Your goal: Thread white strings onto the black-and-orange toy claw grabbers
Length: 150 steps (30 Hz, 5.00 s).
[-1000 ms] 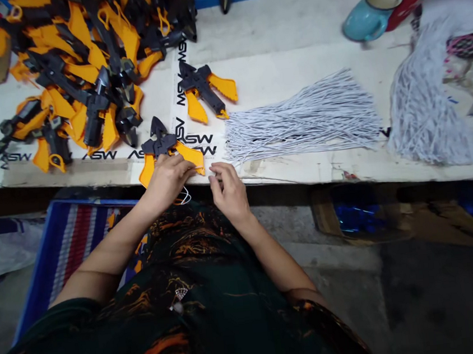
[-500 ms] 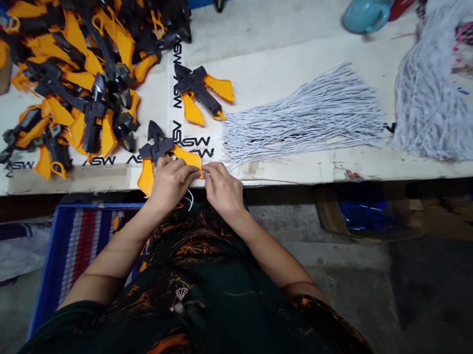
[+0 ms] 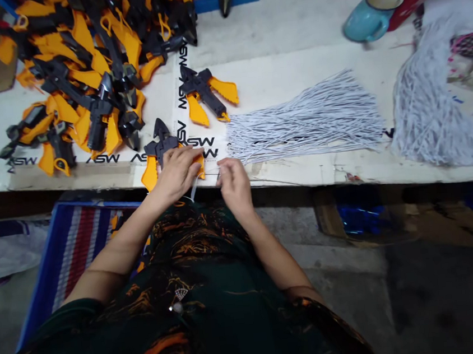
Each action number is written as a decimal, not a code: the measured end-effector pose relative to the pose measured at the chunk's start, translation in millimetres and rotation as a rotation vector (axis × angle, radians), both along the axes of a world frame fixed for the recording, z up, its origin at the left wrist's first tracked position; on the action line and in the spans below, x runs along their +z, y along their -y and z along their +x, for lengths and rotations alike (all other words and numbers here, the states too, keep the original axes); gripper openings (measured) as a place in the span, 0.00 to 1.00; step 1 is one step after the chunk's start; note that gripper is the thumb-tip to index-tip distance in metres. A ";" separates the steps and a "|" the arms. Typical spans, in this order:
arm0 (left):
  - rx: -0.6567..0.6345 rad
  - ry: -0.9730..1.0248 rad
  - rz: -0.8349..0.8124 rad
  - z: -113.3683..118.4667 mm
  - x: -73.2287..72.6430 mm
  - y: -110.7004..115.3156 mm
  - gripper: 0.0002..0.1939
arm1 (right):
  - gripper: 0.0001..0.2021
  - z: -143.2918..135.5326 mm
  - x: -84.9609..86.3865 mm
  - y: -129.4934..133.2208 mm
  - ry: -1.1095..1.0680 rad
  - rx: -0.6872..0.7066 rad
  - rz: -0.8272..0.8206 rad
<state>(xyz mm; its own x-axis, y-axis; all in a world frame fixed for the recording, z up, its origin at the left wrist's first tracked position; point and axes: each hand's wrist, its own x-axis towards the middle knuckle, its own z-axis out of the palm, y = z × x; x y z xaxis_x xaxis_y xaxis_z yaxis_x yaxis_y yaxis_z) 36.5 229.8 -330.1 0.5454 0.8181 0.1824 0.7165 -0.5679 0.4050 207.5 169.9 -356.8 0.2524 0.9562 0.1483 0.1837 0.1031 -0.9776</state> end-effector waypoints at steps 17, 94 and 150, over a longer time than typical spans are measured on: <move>-0.180 0.100 0.140 -14.7 10.3 27.1 0.16 | 0.11 -11.9 29.1 19.1 -0.001 0.232 -0.040; 0.159 0.654 -0.105 -29.8 0.6 70.5 0.06 | 0.18 -36.2 11.7 17.5 -0.154 0.463 -0.109; 0.835 -0.081 0.115 -161.3 -63.3 128.0 0.27 | 0.07 60.8 -4.4 -12.6 0.682 0.144 0.313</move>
